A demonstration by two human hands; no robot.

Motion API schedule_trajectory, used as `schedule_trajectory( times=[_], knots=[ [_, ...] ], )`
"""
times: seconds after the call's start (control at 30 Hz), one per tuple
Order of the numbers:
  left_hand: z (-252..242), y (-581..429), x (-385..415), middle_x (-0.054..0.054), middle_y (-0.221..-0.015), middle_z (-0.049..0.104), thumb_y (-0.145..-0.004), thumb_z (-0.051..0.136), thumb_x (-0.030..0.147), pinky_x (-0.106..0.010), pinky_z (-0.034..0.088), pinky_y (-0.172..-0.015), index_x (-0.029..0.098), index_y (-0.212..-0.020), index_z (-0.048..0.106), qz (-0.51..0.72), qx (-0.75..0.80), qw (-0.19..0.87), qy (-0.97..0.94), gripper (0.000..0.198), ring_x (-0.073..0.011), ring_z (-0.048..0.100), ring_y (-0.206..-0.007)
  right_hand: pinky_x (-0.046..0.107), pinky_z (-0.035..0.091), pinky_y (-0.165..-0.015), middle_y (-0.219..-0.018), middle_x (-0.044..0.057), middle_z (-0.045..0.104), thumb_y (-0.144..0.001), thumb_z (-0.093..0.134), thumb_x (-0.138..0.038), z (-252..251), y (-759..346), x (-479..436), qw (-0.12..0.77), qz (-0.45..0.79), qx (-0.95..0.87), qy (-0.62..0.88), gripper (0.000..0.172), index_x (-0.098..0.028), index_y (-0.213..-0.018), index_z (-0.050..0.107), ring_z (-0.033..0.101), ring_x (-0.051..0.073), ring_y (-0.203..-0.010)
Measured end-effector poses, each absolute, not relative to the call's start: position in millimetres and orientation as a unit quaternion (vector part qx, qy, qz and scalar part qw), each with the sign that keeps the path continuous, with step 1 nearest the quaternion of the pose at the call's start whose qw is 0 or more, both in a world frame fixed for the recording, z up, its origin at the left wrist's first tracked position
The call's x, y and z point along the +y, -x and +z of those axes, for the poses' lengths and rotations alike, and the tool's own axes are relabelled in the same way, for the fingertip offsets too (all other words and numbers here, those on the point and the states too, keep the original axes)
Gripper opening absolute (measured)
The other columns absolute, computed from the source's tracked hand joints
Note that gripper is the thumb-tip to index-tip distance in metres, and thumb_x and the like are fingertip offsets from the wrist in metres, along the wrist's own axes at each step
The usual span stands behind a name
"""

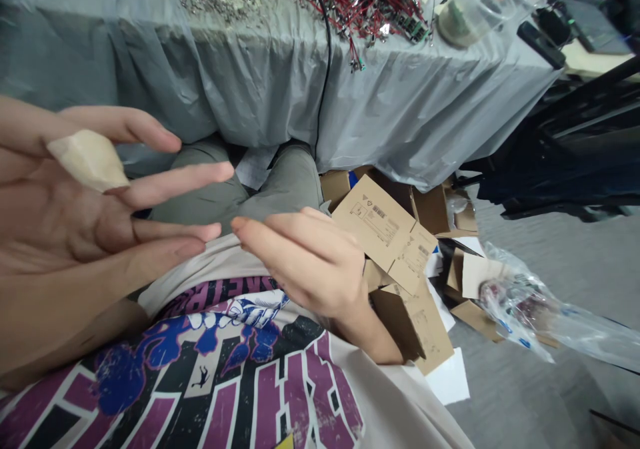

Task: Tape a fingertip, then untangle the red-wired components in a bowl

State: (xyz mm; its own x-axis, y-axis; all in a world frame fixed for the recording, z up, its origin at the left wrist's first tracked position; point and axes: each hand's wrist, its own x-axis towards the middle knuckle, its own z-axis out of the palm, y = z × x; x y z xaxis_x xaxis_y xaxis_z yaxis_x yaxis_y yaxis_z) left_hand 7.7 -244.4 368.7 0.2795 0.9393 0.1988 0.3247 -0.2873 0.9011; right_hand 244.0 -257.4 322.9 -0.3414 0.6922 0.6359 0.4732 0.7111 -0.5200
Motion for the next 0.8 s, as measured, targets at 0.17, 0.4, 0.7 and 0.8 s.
schedule_trajectory(
  times=[0.17,0.4,0.7,0.8],
  knots=[
    [369.5,-18.3,-244.0,0.001,-0.129,0.066,-0.089,0.083,0.023,-0.026,0.072,-0.079,0.026,-0.107,0.07,0.403,0.446,0.399,-0.692,0.022,-0.0179,0.074,-0.111,0.022,0.04,-0.043,-0.065,-0.004,0.057,-0.111,0.055,-0.041,322.5,-223.1,-256.9,0.57,0.537,-0.519,0.343,0.035,-0.022,-0.082,0.062,0.045,0.008,-0.042],
    [366.5,-29.9,-237.4,0.003,-0.108,0.076,-0.108,0.063,0.027,-0.019,0.057,-0.093,0.024,-0.1,0.072,0.325,0.384,0.273,-0.82,0.012,-0.0066,0.072,-0.095,0.014,0.029,-0.039,-0.055,-0.008,0.042,-0.112,0.049,-0.045,319.0,-217.1,-252.3,0.48,0.803,-0.313,0.165,0.042,-0.021,-0.078,0.054,0.029,0.004,-0.037],
    [370.8,-30.2,-238.1,0.004,-0.098,0.075,-0.107,0.063,0.029,-0.019,0.058,-0.085,0.024,-0.095,0.071,0.329,0.384,0.265,-0.821,0.016,-0.0072,0.071,-0.085,0.012,0.028,-0.041,-0.054,-0.01,0.039,-0.109,0.053,-0.032,323.7,-216.9,-254.6,0.466,0.828,-0.285,0.125,0.035,-0.019,-0.077,0.056,0.024,0.002,-0.036],
    [366.5,-26.8,-240.4,0.006,-0.104,0.076,-0.104,0.067,0.021,-0.021,0.057,-0.088,0.025,-0.101,0.069,0.364,0.371,0.271,-0.81,0.005,-0.0082,0.071,-0.091,0.013,0.029,-0.041,-0.051,-0.011,0.039,-0.106,0.06,-0.033,324.7,-216.9,-251.7,0.459,0.834,-0.276,0.136,0.036,-0.019,-0.074,0.055,0.024,0.002,-0.036]
  ],
)
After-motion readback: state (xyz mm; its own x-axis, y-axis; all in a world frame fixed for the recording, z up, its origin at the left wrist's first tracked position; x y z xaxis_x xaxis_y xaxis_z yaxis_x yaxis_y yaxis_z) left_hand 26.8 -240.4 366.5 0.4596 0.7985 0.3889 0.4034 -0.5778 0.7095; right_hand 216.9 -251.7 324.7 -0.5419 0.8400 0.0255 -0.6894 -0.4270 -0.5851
